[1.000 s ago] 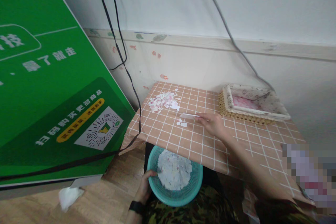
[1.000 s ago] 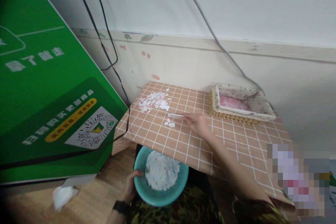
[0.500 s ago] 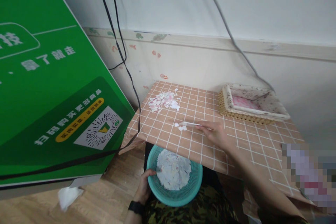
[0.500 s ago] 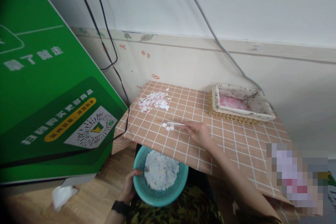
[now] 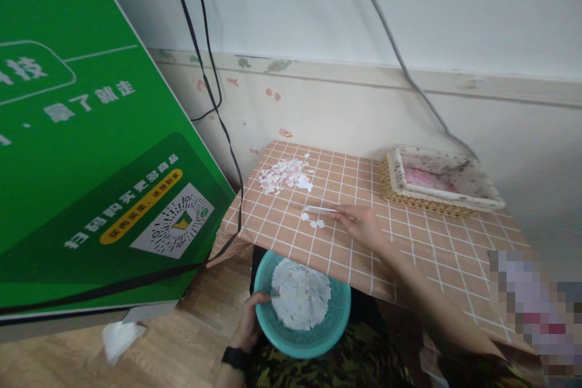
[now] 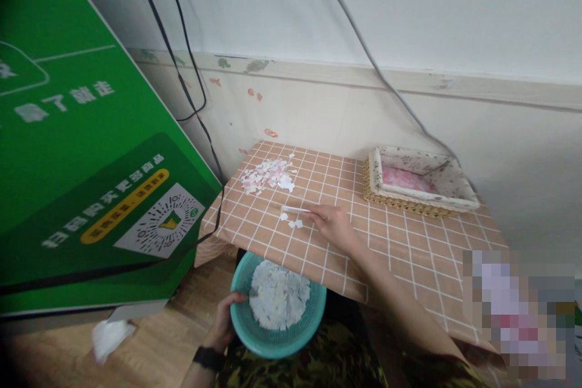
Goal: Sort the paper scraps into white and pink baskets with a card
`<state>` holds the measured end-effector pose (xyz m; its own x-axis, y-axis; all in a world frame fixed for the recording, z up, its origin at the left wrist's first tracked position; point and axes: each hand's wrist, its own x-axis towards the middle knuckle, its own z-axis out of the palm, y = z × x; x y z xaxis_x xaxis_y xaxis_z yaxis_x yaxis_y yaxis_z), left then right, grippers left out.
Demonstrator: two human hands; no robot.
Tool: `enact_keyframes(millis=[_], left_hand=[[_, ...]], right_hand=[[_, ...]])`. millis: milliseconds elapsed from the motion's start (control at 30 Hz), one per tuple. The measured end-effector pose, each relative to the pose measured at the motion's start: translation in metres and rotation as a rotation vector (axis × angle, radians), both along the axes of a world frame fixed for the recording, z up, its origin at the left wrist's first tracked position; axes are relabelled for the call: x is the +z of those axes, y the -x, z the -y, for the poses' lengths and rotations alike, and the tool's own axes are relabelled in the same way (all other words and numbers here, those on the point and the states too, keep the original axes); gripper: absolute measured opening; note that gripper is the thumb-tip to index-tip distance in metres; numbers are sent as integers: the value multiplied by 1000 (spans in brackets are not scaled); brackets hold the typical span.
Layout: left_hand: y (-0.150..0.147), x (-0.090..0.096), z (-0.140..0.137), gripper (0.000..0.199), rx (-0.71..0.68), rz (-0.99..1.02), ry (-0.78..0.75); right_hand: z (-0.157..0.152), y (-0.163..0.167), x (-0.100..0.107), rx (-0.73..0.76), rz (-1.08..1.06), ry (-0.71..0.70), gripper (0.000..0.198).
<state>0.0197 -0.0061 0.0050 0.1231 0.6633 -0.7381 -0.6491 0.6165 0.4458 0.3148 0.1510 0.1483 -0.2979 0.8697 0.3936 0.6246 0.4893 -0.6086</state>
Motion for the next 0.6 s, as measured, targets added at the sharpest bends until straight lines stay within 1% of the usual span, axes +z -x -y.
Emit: enact_keyframes(millis=[100,200,267,333,400,467,533,600], left_hand=[[3,1,-2,21,13,11,19],[7,4,-4,19,28,15,17],[10,5,-5,18,29,0,17],[14,5,-6,17,31,-20,7],[19,5,-6,16,36,-44,-8],[25,6,-6,16,36,-85,-8],[31,10,-6,15,26,-125,-7],[35,16,-7,17,-9,-118,-6]], right_hand=[[4,2,4,58,2,61,23],[10,-3,6,36,-18,85,23],[14,-10,6,-49,-38,60,24],[19,-19,3,-194,-58,47,27],[25,-29,-2,-355,-81,74,33],[30,-36,-9,-474,-115,119,38],[34,-38,-14,-530,-148,155,41],[36,-34,-16,-530,-172,187,42]])
